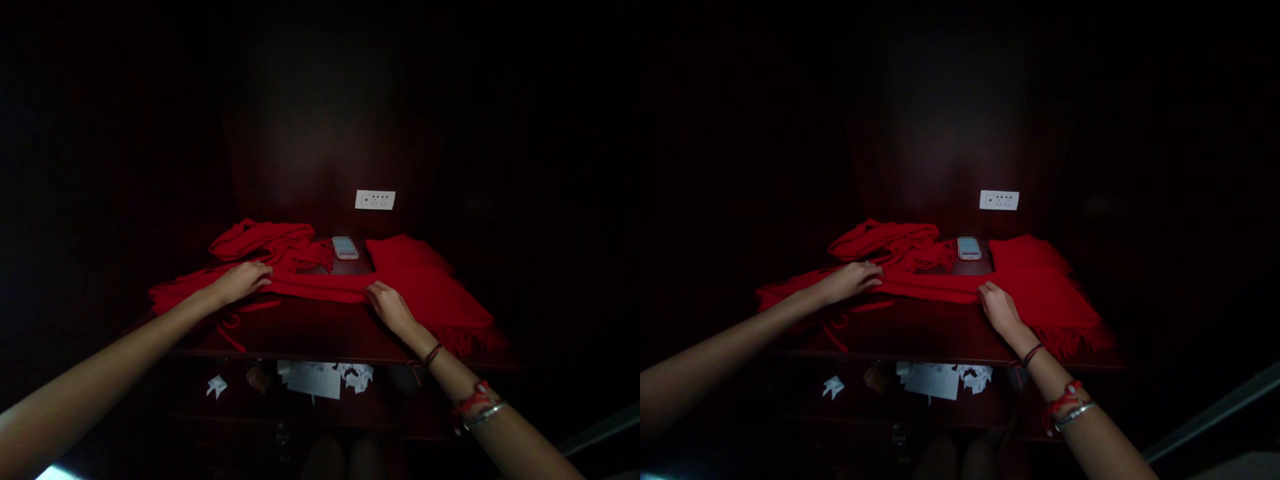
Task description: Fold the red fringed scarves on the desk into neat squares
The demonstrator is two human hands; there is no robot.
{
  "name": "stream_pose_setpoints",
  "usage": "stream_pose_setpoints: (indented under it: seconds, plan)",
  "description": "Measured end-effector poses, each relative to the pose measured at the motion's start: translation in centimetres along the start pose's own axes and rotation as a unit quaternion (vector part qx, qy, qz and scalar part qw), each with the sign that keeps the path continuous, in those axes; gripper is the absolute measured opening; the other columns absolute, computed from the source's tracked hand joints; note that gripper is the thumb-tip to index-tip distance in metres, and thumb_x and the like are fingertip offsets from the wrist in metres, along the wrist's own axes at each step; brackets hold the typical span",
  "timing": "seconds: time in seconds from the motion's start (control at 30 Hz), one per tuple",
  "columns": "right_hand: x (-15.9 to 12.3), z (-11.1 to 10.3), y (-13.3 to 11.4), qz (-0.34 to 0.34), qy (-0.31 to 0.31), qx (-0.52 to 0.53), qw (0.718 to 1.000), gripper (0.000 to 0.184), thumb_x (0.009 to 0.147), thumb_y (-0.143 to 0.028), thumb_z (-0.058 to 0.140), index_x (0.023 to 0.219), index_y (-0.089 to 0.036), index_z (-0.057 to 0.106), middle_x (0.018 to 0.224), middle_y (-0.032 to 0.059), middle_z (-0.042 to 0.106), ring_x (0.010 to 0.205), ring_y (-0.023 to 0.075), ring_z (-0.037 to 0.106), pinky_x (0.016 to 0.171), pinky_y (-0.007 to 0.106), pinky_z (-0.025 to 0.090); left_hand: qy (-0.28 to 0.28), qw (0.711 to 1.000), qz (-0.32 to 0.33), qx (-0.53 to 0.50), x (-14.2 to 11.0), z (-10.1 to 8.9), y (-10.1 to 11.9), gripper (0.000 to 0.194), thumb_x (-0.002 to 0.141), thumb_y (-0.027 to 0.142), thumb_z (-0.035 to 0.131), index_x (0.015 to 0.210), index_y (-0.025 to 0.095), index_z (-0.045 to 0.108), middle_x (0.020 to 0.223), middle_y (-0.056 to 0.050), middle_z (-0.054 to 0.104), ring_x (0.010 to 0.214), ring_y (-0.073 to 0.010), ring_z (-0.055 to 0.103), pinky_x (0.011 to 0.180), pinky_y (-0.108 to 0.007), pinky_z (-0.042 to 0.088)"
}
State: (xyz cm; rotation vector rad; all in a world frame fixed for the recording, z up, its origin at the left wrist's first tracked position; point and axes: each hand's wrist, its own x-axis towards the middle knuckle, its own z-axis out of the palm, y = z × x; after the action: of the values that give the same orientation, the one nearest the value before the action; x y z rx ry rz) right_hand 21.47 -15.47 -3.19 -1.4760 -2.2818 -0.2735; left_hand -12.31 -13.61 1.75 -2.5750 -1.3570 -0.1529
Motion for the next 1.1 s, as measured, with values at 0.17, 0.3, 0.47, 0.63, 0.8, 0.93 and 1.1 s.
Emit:
stream_pose_setpoints:
  seconds: [0.17,0.3,0.47,0.63,0.8,0.93,1.1]
  plan:
    - [0.0,-1.0,0.7,-0.005,-0.001,0.010,1.000,0.017,0.083,-0.016,0.036,0.082,-0.016,0.053,0.081,0.0065,0.061,0.076,0.0143,0.056,0.064,0.020,0.036,-0.109,0.988,-0.089,0.071,-1.2,0.0,-2.1,0.023,0.079,0.023,0.037,0.095,0.019,0.054,0.086,-0.008,0.058,0.076,-0.0190,0.057,0.060,-0.024,0.042]
    - [0.4,-1.4,1.1,0.006,0.021,-0.014,1.000,0.016,0.084,-0.020,0.036,0.082,-0.017,0.051,0.078,0.0066,0.062,0.071,0.0149,0.057,0.058,0.020,0.034,0.012,0.974,-0.185,0.127,-0.8,-2.5,-3.4,0.030,0.082,0.024,0.030,0.104,0.020,0.050,0.095,-0.008,0.056,0.083,-0.0205,0.056,0.064,-0.025,0.043]
    - [0.6,-1.0,1.4,0.023,0.043,-0.027,0.998,0.018,0.084,-0.022,0.035,0.082,-0.017,0.052,0.079,0.0063,0.062,0.071,0.0157,0.057,0.058,0.022,0.034,-0.035,0.972,-0.164,0.166,0.9,-5.2,-4.1,0.029,0.079,0.016,0.034,0.102,0.018,0.053,0.094,-0.011,0.054,0.078,-0.0217,0.056,0.061,-0.027,0.043]
    - [0.2,-0.6,1.1,0.018,0.042,-0.028,0.999,0.019,0.084,-0.022,0.035,0.081,-0.017,0.052,0.079,0.0060,0.062,0.071,0.0159,0.057,0.059,0.022,0.036,0.057,0.950,-0.262,0.158,1.1,-6.6,-5.2,0.027,0.080,0.017,0.035,0.100,0.012,0.052,0.097,-0.012,0.049,0.078,-0.0208,0.053,0.062,-0.029,0.042]
    - [-0.1,-0.5,1.2,0.002,0.091,-0.014,0.996,0.020,0.084,-0.020,0.034,0.086,-0.016,0.054,0.085,0.0072,0.061,0.076,0.0160,0.056,0.066,0.023,0.039,0.213,0.931,-0.251,0.158,0.0,-7.0,-5.0,0.032,0.082,0.019,0.031,0.110,0.012,0.043,0.110,-0.009,0.040,0.086,-0.0175,0.045,0.071,-0.028,0.038]
    - [-1.2,-0.5,1.3,-0.049,0.076,-0.030,0.995,0.022,0.084,-0.018,0.035,0.089,-0.014,0.055,0.082,0.0079,0.060,0.077,0.0163,0.055,0.070,0.026,0.040,0.071,0.986,-0.110,0.103,-2.4,-5.1,-6.7,0.029,0.078,0.020,0.034,0.099,0.013,0.053,0.100,-0.001,0.046,0.081,-0.0114,0.044,0.074,-0.021,0.035]
    - [-3.0,-0.4,0.5,-0.185,-0.032,-0.016,0.982,0.023,0.084,-0.018,0.035,0.091,-0.017,0.057,0.084,0.0066,0.060,0.082,0.0148,0.053,0.076,0.027,0.039,-0.096,0.995,0.007,0.003,-6.2,-0.4,-9.1,0.031,0.061,0.010,0.042,0.083,0.019,0.061,0.083,0.002,0.058,0.077,-0.0102,0.049,0.072,-0.019,0.037]
